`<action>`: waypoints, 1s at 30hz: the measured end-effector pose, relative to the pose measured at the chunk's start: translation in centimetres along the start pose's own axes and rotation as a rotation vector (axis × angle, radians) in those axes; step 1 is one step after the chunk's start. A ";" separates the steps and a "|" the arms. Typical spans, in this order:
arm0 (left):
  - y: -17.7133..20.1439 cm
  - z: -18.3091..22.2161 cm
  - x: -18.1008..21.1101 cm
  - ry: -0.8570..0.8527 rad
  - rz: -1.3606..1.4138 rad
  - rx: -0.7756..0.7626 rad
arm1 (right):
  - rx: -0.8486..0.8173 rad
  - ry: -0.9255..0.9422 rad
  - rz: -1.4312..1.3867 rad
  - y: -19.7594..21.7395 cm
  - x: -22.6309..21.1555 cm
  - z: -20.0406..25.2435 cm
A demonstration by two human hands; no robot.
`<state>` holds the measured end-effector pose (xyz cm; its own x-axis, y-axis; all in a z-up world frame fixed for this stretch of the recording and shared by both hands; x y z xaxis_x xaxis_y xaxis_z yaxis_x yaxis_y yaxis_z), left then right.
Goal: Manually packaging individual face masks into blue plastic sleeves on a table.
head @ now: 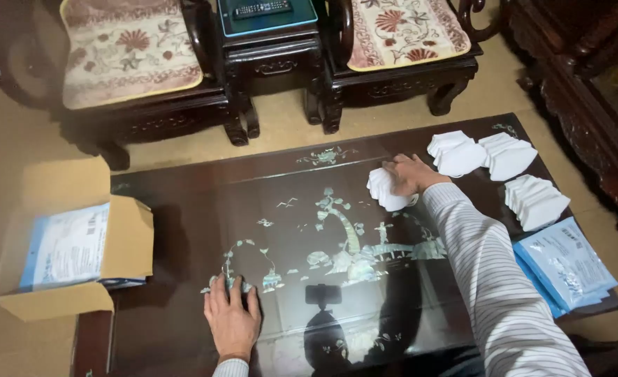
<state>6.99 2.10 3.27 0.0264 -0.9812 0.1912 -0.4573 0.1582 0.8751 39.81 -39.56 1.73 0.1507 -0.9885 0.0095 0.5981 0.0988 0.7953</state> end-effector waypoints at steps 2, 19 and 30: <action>0.2 0.1 0.3 -0.003 0.010 -0.003 | -0.009 -0.030 0.051 0.9 -1.0 2.2; -1.0 1.4 -0.8 0.074 -0.019 0.038 | 0.293 -0.062 -0.873 -8.1 -2.4 13.6; -3.3 2.8 10.9 0.818 1.417 -0.237 | 0.136 -0.023 -1.889 -13.6 -21.3 22.0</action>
<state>6.32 -9.43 1.23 0.1997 0.2512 0.9471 -0.3889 0.9075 -0.1587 11.10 -22.37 4.04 -0.5479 0.2235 -0.8062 -0.1138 -0.9746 -0.1928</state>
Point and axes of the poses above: each hand's wrist, its own z-axis away from the middle knuckle, its own y-axis out of the back of the hand, x = y × z, the point moved 8 cm from there along -z, towards the middle knuckle, and after that the axes turned 9 degrees about -y, right-handed, at the moved point
